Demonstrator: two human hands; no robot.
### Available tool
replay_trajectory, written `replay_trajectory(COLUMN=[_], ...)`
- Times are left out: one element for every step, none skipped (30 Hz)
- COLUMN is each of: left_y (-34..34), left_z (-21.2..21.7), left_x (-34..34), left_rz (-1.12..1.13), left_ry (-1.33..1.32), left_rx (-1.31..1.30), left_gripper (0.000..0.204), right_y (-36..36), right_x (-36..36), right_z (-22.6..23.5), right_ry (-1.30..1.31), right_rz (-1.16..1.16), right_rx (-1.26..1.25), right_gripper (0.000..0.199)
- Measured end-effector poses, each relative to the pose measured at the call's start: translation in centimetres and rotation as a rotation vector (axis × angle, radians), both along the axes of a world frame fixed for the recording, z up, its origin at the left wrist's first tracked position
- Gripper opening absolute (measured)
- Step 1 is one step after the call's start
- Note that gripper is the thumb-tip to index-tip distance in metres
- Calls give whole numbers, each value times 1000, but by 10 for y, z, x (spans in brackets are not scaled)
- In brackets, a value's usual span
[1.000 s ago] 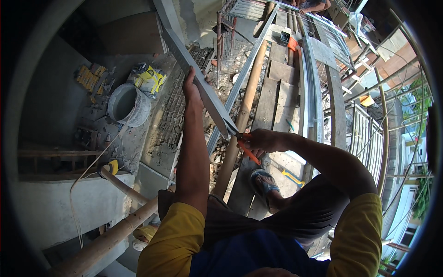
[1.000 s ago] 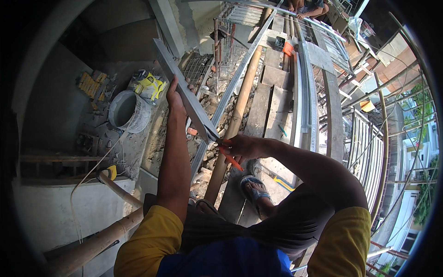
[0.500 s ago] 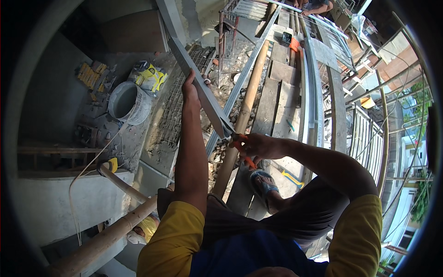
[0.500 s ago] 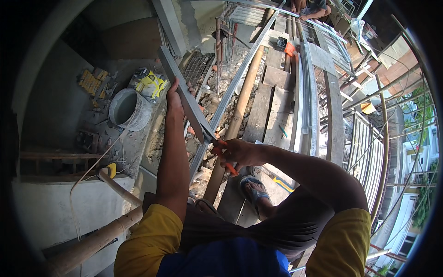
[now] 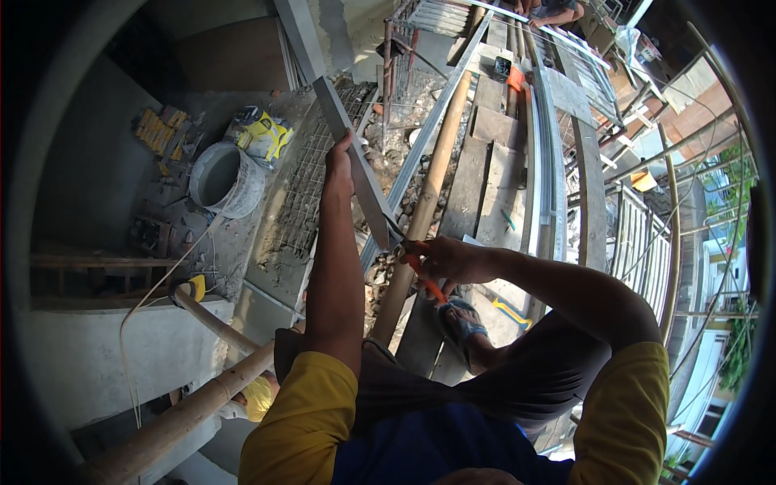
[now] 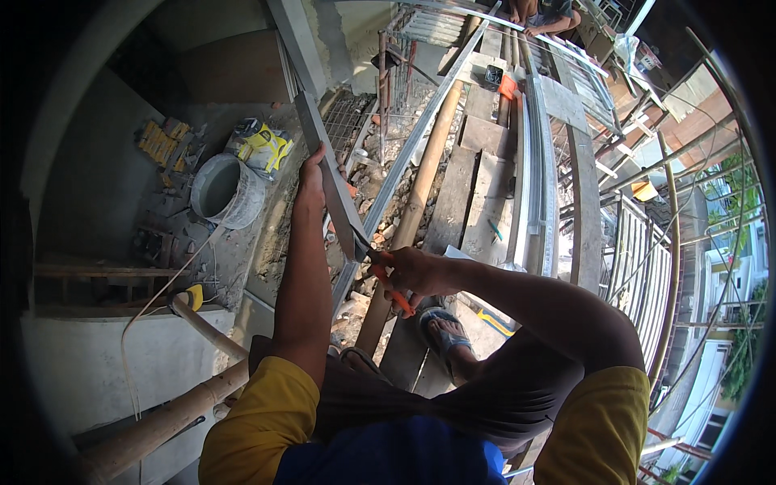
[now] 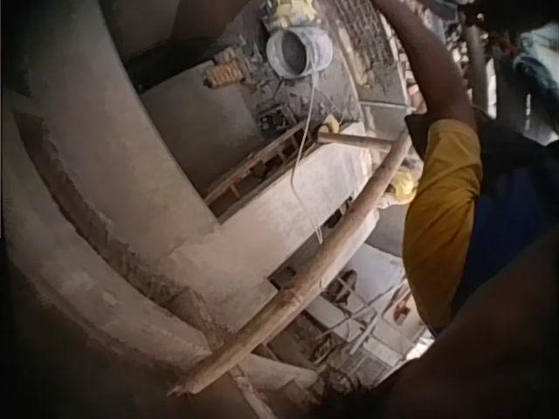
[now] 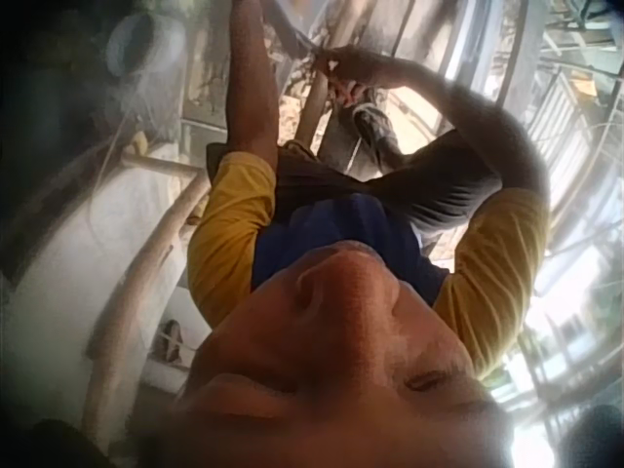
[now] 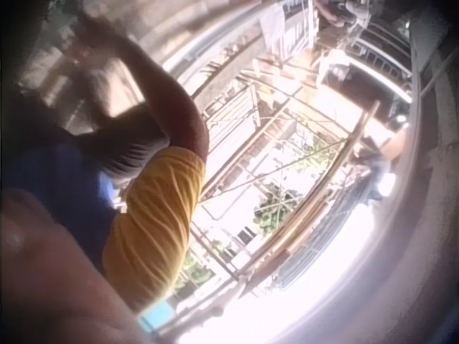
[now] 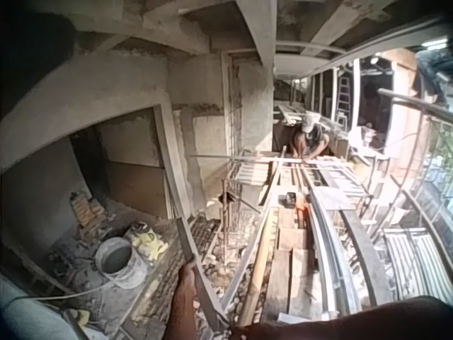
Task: The person cuts a long metal profile into smaller pieces using tin snips while standing on scaffolding at a construction site. After cutting, the person positions one of the cut pieces against the ceiling area.
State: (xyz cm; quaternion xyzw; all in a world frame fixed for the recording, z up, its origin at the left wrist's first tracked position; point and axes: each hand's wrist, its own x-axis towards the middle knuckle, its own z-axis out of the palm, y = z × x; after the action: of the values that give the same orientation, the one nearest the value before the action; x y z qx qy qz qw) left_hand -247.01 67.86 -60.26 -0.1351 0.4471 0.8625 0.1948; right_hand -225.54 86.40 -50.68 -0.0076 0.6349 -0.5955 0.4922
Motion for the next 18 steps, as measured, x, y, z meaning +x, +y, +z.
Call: replay_trajectory(left_y=[0, 0, 0, 0, 1, 1, 3, 4, 4, 0, -3, -6, -6, -6, -6, -4, -2, -1], left_z=[0, 0, 0, 0, 0, -1, -2, -3, -5, -10, -15, -20, -22, -25, -28, -28, -27, -26], left_x=[0, 1, 2, 3, 4, 5, 5, 4, 4, 2, 0, -1, -2, -3, -4, -2, -1, -1], left_rz=[-14, -27, -21, -17, -12, -5, 0, 5, -7, -14, -21, -16, -14, -12, 14, 36, 59, 55], left_ry=[-10, -19, -36, -51, -65, -64, -62, -60, -44, -30, -16, -24, -30, -36, -48, -61, -74, -74], left_rx=[-4, -9, -16, -21, -26, -37, -48, -59, -52, -51, -49, -49, -47, -44, -58, -70, -83, -76], left_gripper=[36, 37, 35, 34, 32, 32, 32, 32, 35, 39, 42, 42, 42, 42, 41, 41, 40, 40], right_y=[-2, -4, -5, -5, -5, -5, -6, -6, -5, -7, -8, -10, -10, -10, -9, -6, -4, -5], right_x=[1, 2, 2, 1, 1, 2, 4, 5, 5, 5, 5, 5, 6, 7, 6, 6, 6, 8], right_z=[7, 10, 10, 11, 12, 9, 7, 5, 5, 6, 7, 6, 6, 6, 5, 3, 0, -3], right_ry=[0, 0, -27, -51, -76, -92, -108, -124, -137, -152, -168, -180, -191, -201, -237, -274, -311, -293], right_rz=[-15, -31, -40, -50, -60, -75, -90, -105, -122, -134, -145, -145, -148, -152, -167, -186, -205, -223], right_rx=[-9, -19, -37, -53, -70, -77, -84, -90, -78, -69, -61, -62, -59, -58, -56, -53, -51, -37], right_gripper=[26, 16, 15, 14, 13, 12, 12, 13, 13, 13, 14, 14, 15, 16, 16, 17, 17, 18])
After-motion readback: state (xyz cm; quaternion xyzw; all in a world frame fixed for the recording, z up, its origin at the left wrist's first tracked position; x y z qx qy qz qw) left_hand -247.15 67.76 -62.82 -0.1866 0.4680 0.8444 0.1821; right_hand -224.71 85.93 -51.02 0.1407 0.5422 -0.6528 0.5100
